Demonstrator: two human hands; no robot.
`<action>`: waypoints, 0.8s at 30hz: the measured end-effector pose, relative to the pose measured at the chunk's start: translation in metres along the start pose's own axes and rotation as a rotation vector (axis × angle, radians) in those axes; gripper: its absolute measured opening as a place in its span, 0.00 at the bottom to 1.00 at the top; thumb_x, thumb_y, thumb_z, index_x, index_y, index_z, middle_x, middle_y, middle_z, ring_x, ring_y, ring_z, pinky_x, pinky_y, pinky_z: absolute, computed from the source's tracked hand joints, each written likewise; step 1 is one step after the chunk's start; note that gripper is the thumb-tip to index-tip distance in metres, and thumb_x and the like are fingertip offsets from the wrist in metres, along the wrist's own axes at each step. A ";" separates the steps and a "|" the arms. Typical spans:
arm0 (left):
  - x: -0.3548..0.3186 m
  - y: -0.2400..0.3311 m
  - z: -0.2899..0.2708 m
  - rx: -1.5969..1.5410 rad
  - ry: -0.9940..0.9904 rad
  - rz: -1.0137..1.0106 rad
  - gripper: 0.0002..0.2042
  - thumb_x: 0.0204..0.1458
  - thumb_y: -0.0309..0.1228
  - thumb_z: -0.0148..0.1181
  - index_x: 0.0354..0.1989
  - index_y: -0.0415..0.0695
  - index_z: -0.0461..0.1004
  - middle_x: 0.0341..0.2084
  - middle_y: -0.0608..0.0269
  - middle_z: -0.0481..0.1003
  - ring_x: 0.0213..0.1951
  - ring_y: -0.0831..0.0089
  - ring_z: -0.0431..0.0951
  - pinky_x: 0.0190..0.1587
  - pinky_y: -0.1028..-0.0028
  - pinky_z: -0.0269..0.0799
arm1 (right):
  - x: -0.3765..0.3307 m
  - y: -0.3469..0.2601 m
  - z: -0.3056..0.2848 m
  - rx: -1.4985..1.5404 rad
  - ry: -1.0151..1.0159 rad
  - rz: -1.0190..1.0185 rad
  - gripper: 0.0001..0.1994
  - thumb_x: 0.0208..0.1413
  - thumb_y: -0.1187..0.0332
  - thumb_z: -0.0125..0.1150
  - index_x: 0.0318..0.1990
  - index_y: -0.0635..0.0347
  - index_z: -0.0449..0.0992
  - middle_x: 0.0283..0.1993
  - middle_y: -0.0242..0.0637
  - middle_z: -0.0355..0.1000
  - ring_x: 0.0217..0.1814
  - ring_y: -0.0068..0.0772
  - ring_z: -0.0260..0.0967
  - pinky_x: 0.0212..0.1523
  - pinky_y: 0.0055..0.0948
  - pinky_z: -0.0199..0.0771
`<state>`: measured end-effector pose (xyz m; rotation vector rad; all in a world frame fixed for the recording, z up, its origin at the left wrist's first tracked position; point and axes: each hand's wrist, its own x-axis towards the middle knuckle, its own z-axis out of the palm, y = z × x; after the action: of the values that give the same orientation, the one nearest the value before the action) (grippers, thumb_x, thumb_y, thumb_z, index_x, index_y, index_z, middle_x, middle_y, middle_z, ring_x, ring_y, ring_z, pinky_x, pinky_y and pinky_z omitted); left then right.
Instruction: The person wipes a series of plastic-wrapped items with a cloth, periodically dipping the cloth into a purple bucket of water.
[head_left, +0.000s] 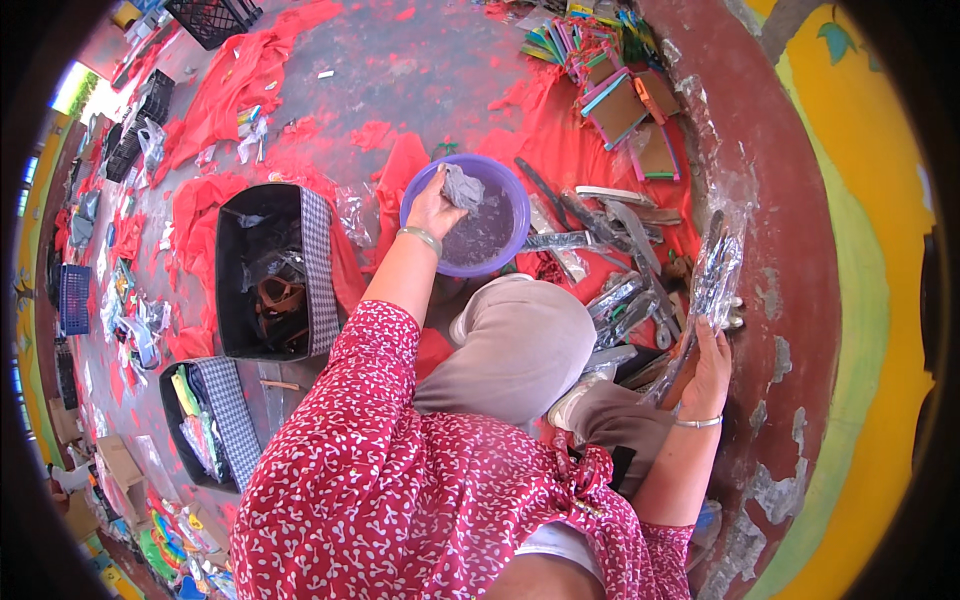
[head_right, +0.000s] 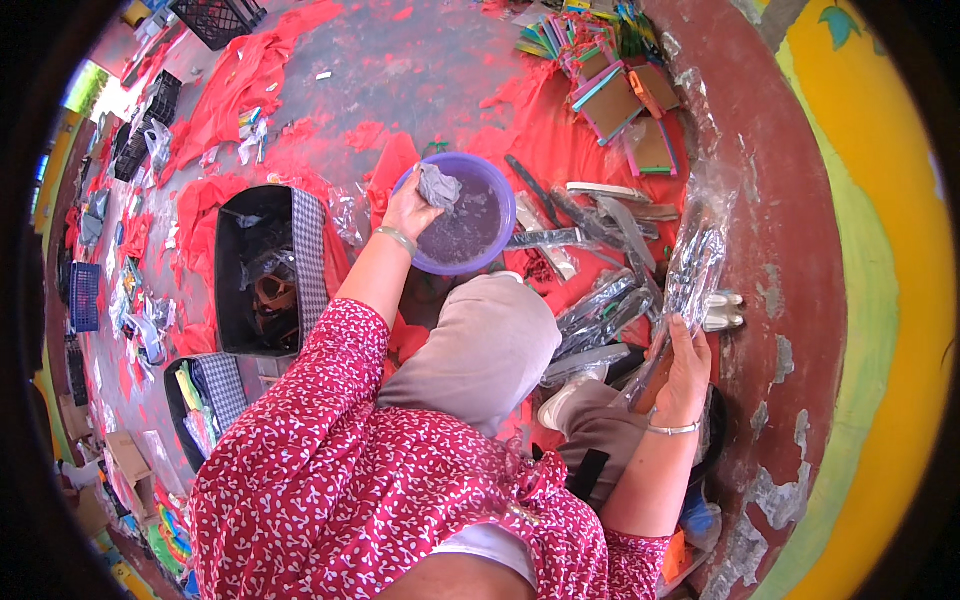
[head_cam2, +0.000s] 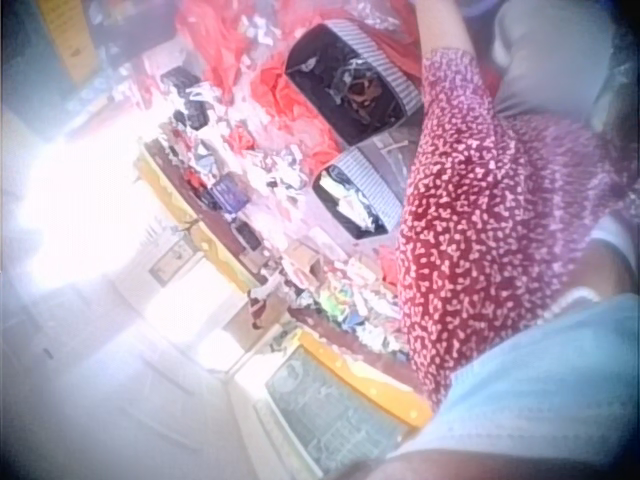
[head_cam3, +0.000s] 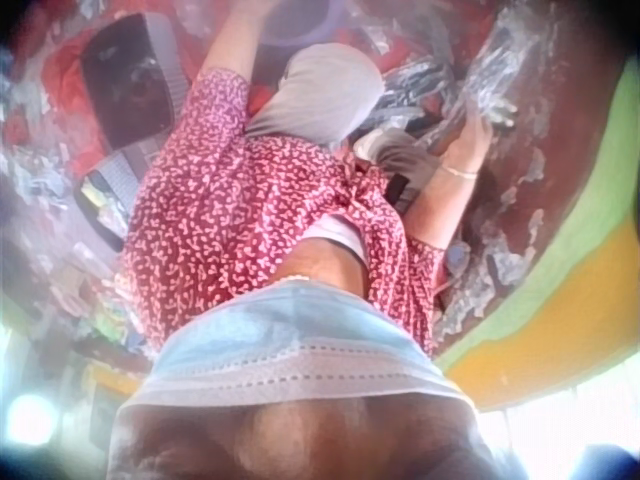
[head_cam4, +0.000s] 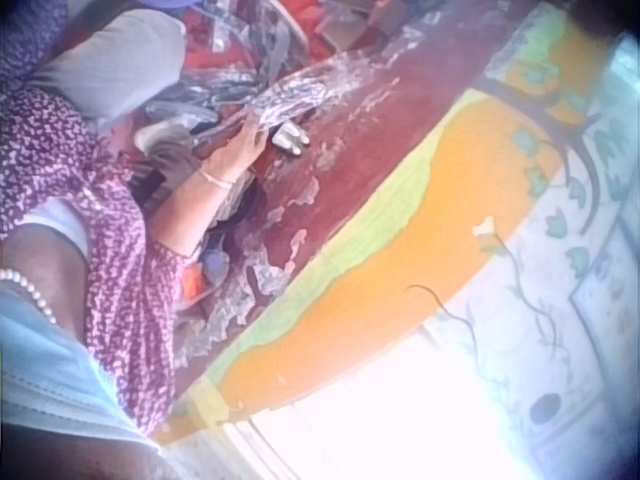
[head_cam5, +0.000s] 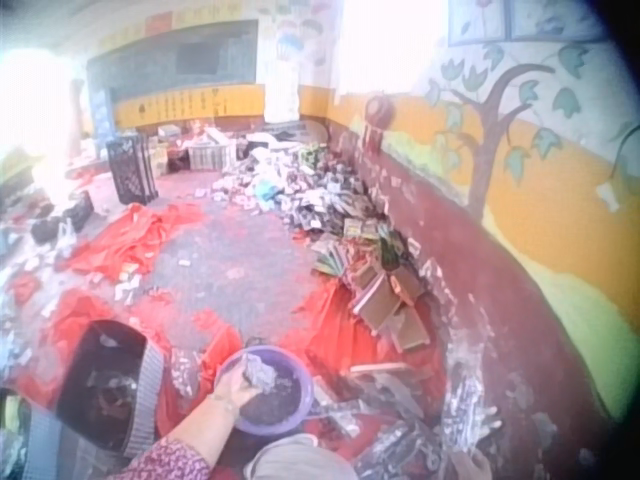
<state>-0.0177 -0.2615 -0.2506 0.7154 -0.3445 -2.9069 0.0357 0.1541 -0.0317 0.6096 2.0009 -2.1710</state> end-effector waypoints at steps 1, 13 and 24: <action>0.002 0.000 -0.002 -0.045 0.004 0.018 0.08 0.56 0.33 0.50 0.41 0.44 0.69 0.38 0.61 0.73 0.42 0.61 0.73 0.46 0.54 0.68 | 0.001 0.001 -0.002 0.007 -0.010 -0.006 0.09 0.52 0.66 0.60 0.37 0.61 0.71 0.24 0.31 0.68 0.20 0.22 0.63 0.21 0.23 0.66; -0.028 -0.008 0.027 0.018 -0.029 0.107 0.09 0.44 0.20 0.60 0.34 0.41 0.69 0.30 0.59 0.72 0.38 0.63 0.75 0.42 0.55 0.73 | -0.001 -0.001 -0.003 0.024 0.037 0.004 0.11 0.51 0.63 0.61 0.36 0.58 0.71 0.22 0.30 0.67 0.20 0.23 0.64 0.21 0.23 0.66; -0.039 -0.018 0.059 -0.012 -0.017 0.142 0.12 0.45 0.17 0.54 0.37 0.42 0.65 0.27 0.56 0.69 0.37 0.54 0.73 0.37 0.61 0.73 | 0.001 0.001 -0.004 0.043 0.054 -0.007 0.10 0.51 0.64 0.61 0.37 0.59 0.71 0.23 0.31 0.68 0.20 0.23 0.64 0.21 0.23 0.66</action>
<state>-0.0128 -0.2265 -0.1874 0.6366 -0.3638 -2.7805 0.0360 0.1583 -0.0333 0.6748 1.9902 -2.2299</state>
